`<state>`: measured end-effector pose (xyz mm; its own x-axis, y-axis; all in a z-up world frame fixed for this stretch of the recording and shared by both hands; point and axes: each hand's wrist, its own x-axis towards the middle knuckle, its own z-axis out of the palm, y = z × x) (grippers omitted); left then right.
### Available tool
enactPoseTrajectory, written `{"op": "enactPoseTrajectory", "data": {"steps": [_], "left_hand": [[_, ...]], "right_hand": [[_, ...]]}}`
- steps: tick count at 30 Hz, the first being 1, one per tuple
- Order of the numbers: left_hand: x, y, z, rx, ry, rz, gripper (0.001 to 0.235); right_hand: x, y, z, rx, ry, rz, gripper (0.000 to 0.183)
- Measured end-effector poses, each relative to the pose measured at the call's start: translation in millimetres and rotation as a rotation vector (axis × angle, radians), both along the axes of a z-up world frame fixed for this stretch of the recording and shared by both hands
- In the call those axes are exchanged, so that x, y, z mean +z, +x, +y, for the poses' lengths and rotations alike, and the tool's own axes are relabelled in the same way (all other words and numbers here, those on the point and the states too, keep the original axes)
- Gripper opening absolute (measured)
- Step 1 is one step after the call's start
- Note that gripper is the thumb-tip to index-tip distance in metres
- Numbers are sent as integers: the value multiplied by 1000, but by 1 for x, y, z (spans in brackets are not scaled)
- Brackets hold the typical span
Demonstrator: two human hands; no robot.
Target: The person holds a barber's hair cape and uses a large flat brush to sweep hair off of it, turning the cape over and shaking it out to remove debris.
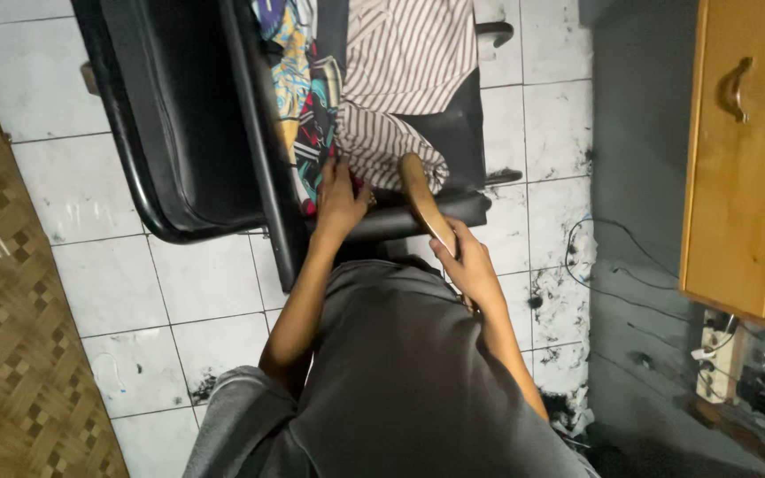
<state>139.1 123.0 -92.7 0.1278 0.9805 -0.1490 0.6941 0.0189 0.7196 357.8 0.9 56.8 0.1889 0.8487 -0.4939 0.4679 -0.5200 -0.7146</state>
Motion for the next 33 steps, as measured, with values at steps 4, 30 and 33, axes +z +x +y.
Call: {"op": "enactPoseTrajectory", "data": {"steps": [4,30,33], "left_hand": [[-10,9,62,111,-88,-12,96],[248,36,1,-65,641,-488,28],[313,43,-41,-235,652,-452,27]], "right_hand": [[-10,-11,52,66,183,184,64],[230,14,61,259,990,-73,26],[249,40,26,305,1037,216,21]]}}
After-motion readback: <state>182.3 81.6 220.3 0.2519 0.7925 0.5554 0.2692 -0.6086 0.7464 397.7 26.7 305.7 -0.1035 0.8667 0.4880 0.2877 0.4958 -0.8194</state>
